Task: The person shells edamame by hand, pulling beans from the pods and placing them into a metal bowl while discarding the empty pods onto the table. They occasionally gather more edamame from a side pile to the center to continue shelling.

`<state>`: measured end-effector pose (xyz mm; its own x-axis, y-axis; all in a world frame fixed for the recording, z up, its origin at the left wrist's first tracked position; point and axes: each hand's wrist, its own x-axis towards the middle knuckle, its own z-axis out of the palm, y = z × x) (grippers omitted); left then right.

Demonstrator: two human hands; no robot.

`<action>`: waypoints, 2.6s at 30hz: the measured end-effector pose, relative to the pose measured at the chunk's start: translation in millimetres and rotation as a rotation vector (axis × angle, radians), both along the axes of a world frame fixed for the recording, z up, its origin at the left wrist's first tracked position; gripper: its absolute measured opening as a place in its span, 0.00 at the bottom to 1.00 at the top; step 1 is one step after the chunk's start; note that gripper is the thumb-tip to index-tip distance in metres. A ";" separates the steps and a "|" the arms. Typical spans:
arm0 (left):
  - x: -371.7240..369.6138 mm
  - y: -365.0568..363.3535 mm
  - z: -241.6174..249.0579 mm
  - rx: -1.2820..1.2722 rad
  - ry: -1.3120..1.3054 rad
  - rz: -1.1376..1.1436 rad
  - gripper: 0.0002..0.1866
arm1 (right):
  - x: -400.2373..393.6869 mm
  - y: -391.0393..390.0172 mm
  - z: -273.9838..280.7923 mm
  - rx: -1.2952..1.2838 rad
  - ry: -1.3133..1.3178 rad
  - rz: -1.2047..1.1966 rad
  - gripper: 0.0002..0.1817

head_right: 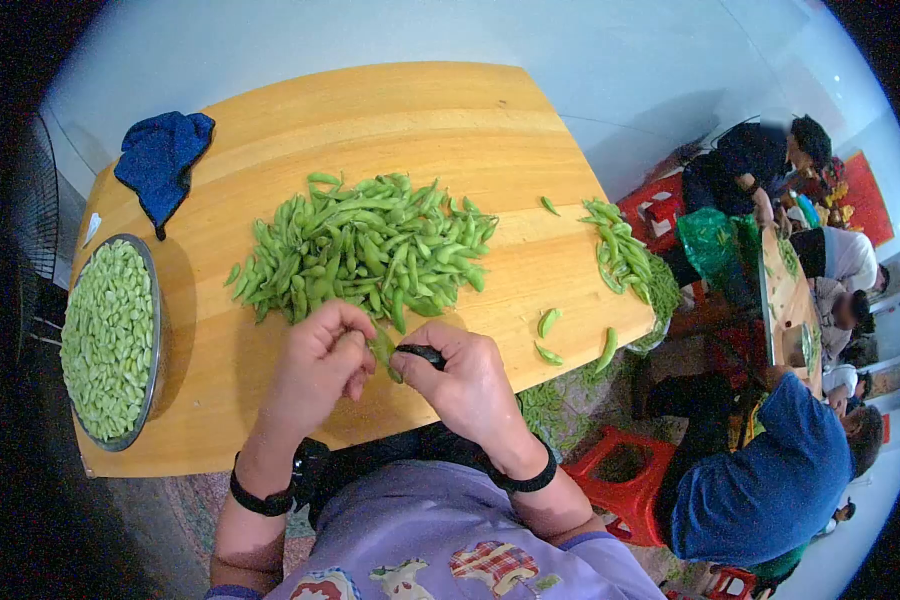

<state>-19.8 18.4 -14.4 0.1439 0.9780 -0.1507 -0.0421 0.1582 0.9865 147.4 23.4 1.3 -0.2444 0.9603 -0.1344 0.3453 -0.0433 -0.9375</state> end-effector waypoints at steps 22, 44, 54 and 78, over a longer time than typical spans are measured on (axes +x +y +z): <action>32.5 -32.5 -18.6 -0.509 -0.812 -0.220 0.06 | 36.1 -34.0 -4.4 0.474 0.045 0.060 0.06; 59.1 -36.1 -22.4 -0.492 -0.797 -0.049 0.05 | 45.3 -44.3 -11.0 -0.041 0.225 -0.100 0.06; 65.1 -43.4 -29.3 -0.348 -0.665 -0.144 0.09 | 50.2 -59.1 2.3 0.334 -0.111 -0.047 0.08; 14.0 76.1 -0.5 1.176 1.217 -0.628 0.05 | 95.7 -45.0 2.0 0.218 -0.068 -0.203 0.16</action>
<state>-5.7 94.4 -14.9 0.8456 0.4886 0.2150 0.4981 -0.8671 0.0118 243.0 -21.7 3.4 -0.0424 0.9966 0.0703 0.4120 0.0816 -0.9075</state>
